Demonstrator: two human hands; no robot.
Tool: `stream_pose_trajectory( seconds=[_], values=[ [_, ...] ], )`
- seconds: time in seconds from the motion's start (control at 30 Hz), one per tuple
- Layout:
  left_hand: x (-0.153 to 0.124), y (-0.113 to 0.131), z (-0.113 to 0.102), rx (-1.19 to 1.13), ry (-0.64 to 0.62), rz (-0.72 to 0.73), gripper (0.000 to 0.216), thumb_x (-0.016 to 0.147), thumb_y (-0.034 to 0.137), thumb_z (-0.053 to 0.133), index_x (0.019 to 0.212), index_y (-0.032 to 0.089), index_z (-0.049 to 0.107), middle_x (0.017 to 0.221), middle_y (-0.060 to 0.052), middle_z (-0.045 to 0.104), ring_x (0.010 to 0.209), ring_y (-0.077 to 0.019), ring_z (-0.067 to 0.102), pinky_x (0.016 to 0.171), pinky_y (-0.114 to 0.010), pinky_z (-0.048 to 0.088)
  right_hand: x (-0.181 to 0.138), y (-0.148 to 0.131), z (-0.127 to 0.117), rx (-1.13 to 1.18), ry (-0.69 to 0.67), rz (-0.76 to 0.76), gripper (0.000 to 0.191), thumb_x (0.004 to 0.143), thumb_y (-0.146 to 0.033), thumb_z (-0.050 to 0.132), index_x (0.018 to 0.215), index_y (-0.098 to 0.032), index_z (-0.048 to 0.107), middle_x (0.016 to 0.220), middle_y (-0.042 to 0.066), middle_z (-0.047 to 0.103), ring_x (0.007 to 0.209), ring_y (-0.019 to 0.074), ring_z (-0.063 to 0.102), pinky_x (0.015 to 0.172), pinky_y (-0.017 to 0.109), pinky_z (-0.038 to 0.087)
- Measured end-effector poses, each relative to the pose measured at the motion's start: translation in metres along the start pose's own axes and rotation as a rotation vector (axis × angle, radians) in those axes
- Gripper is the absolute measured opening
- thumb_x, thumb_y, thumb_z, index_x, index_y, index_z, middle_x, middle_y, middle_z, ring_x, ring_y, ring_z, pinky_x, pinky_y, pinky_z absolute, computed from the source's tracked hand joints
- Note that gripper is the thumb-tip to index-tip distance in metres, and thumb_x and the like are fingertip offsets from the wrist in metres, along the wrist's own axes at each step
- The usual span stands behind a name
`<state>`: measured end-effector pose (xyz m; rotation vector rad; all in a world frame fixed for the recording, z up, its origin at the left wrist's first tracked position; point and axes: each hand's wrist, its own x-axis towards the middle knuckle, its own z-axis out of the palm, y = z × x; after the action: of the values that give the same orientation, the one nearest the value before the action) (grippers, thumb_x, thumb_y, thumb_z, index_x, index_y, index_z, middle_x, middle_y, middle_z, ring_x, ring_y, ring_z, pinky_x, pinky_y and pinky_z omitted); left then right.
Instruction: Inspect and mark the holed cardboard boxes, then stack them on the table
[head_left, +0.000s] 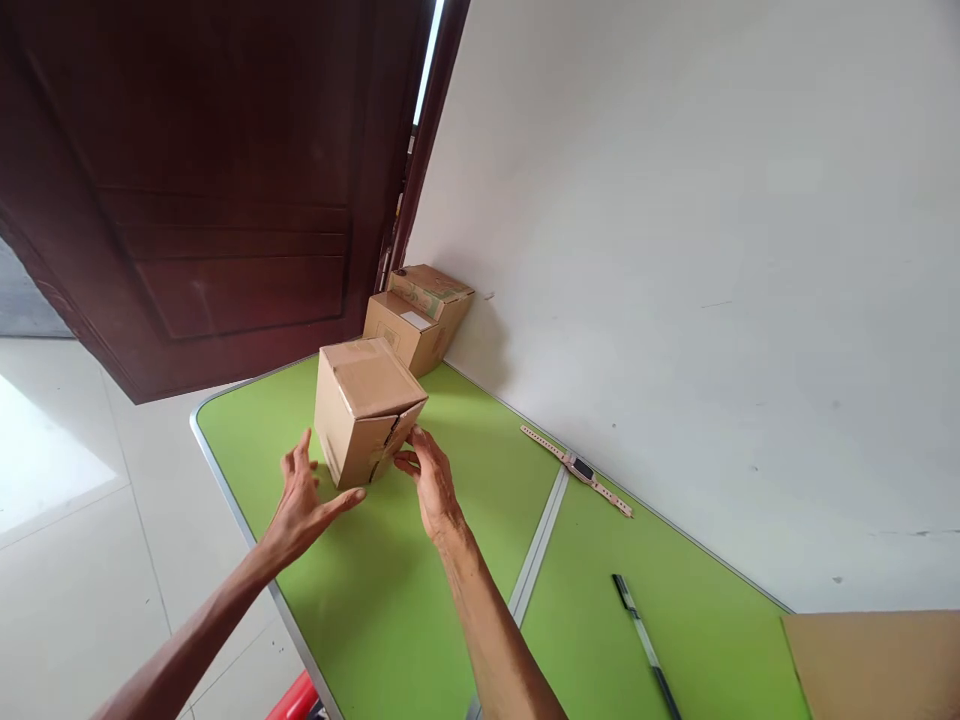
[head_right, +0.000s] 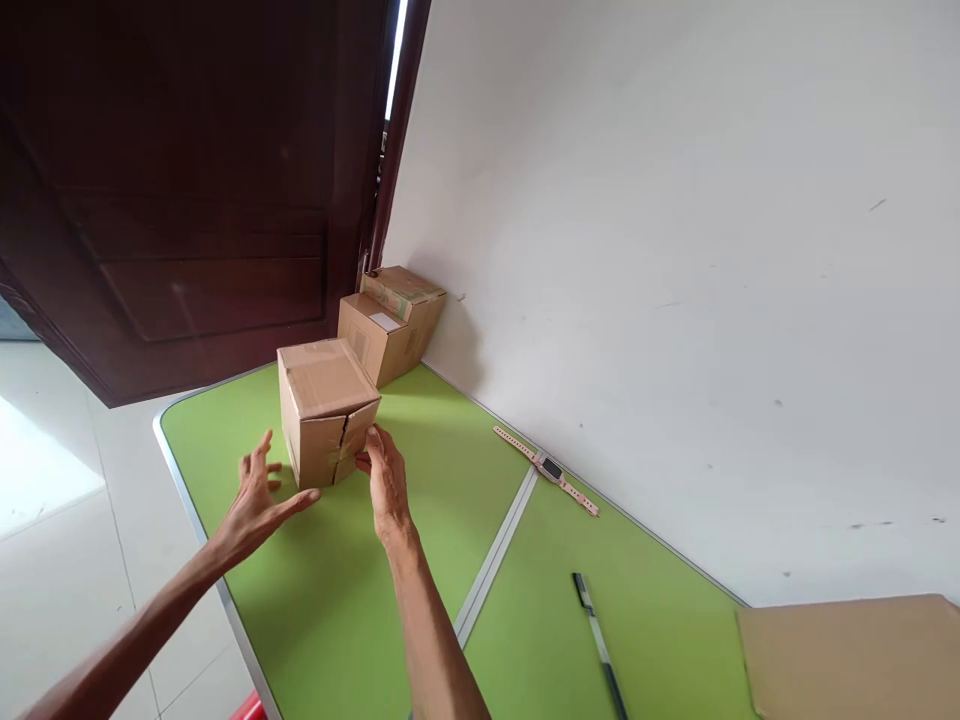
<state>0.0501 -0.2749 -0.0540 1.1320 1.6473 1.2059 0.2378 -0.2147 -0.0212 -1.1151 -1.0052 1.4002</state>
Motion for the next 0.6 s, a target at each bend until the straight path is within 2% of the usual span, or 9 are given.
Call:
stream_pose_trajectory(
  seconds=[0.07, 0.13, 0.17, 0.27, 0.37, 0.5, 0.6],
  values=[
    [0.030, 0.002, 0.013, 0.136, 0.040, 0.158, 0.155, 0.055, 0.065, 0.094, 0.173, 0.010, 0.009, 0.173, -0.030, 0.021, 0.163, -0.0480, 0.022, 0.130, -0.068, 0.029, 0.016, 0.004, 0.006, 0.027, -0.003, -0.011, 0.052, 0.081, -0.071, 0.075, 0.104, -0.026, 0.074, 0.113, 0.004, 0.077, 0.096, 0.0220, 0.068, 0.095, 0.036, 0.054],
    [0.061, 0.006, 0.024, 0.180, 0.093, 0.210, 0.159, 0.055, 0.062, 0.093, 0.173, 0.007, 0.002, 0.178, -0.030, 0.009, 0.168, -0.0454, 0.004, 0.136, -0.064, 0.014, 0.034, 0.006, 0.010, 0.060, -0.003, -0.007, 0.053, 0.077, -0.070, 0.077, 0.106, -0.026, 0.073, 0.112, 0.004, 0.076, 0.103, 0.0234, 0.069, 0.097, 0.037, 0.054],
    [0.076, 0.008, 0.029, 0.197, 0.119, 0.220, 0.158, 0.056, 0.061, 0.092, 0.172, 0.005, 0.000, 0.179, -0.031, 0.006, 0.169, -0.0455, 0.000, 0.137, -0.063, 0.011, 0.043, 0.007, 0.011, 0.074, -0.003, 0.000, 0.054, 0.076, -0.070, 0.078, 0.107, -0.026, 0.073, 0.114, 0.005, 0.076, 0.106, 0.0246, 0.070, 0.098, 0.038, 0.054],
    [0.109, 0.011, 0.041, 0.244, 0.184, 0.241, 0.149, 0.062, 0.059, 0.089, 0.172, 0.005, 0.003, 0.179, -0.032, 0.007, 0.168, -0.0470, 0.002, 0.136, -0.064, 0.012, 0.063, 0.009, 0.012, 0.099, -0.010, 0.023, 0.058, 0.073, -0.070, 0.080, 0.111, -0.027, 0.072, 0.131, 0.008, 0.074, 0.121, 0.0279, 0.068, 0.105, 0.042, 0.054],
    [0.124, 0.010, 0.056, 0.278, 0.234, 0.255, 0.138, 0.072, 0.056, 0.083, 0.171, 0.005, 0.002, 0.180, -0.031, 0.008, 0.168, -0.0444, 0.009, 0.136, -0.061, 0.015, 0.073, 0.011, 0.014, 0.109, -0.040, 0.036, 0.066, 0.071, -0.075, 0.080, 0.115, -0.027, 0.071, 0.148, 0.009, 0.068, 0.135, 0.0302, 0.064, 0.114, 0.046, 0.050],
    [0.132, 0.010, 0.084, 0.310, 0.294, 0.214, 0.128, 0.084, 0.055, 0.075, 0.170, -0.001, -0.001, 0.178, -0.037, 0.008, 0.168, -0.0476, 0.012, 0.135, -0.063, 0.015, 0.068, 0.009, 0.018, 0.091, -0.089, 0.023, 0.067, 0.070, -0.078, 0.082, 0.112, -0.027, 0.074, 0.140, 0.009, 0.074, 0.133, 0.0307, 0.066, 0.116, 0.049, 0.049],
    [0.140, 0.015, 0.100, 0.334, 0.310, 0.163, 0.124, 0.089, 0.055, 0.071, 0.170, -0.001, -0.003, 0.176, -0.042, 0.008, 0.165, -0.0542, 0.016, 0.130, -0.071, 0.018, 0.039, 0.005, 0.007, 0.045, -0.082, 0.010, 0.062, 0.074, -0.074, 0.084, 0.112, -0.025, 0.076, 0.132, 0.010, 0.077, 0.121, 0.0295, 0.072, 0.102, 0.045, 0.059]
  ],
)
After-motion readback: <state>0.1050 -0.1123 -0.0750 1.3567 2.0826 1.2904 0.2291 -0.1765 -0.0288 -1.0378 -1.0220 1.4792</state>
